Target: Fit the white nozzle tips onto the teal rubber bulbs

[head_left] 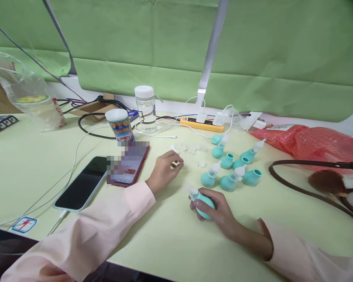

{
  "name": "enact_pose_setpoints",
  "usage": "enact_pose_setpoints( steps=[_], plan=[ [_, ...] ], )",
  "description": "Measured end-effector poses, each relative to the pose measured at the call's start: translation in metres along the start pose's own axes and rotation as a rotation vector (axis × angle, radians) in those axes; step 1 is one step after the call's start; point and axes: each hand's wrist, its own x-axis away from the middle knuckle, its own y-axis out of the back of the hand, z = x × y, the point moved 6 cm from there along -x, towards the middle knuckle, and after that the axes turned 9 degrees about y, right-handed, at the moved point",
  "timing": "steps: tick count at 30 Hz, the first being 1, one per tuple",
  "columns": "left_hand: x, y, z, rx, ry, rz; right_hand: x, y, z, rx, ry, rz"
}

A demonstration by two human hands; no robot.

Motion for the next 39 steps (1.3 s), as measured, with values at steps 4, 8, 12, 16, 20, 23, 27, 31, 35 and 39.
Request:
enact_pose_setpoints(
  steps=[4,8,12,16,20,23,27,31,35,39],
  plan=[
    [0.007,0.024,0.001,0.952,0.189,-0.015,0.0,0.003,-0.002,-0.023,-0.001,-0.08],
    [0.02,0.004,0.008,1.316,0.451,0.259,0.0,0.002,0.0,-0.019,0.011,-0.086],
    [0.033,-0.015,0.011,1.466,0.604,0.399,0.0,0.0,-0.001,-0.006,-0.024,-0.052],
    [0.036,-0.017,0.006,1.481,0.579,0.423,-0.001,-0.002,-0.001,-0.001,-0.018,-0.038],
    [0.037,-0.017,0.005,1.553,0.573,0.385,-0.001,-0.001,-0.003,0.001,-0.029,-0.041],
    [0.039,-0.02,0.005,1.588,0.583,0.389,-0.001,-0.001,-0.004,0.005,-0.041,-0.033],
    [0.04,-0.021,0.004,1.608,0.592,0.404,-0.001,-0.001,-0.003,-0.027,-0.024,-0.058],
    [0.041,-0.016,0.003,1.553,0.58,0.378,0.001,-0.002,-0.002,-0.037,-0.026,-0.066],
    [0.042,-0.011,-0.004,1.466,0.494,0.387,0.002,-0.003,-0.002,-0.022,-0.018,-0.047],
    [0.043,-0.016,-0.009,1.49,0.472,0.474,0.001,-0.004,-0.004,-0.017,-0.025,-0.026]
  ],
)
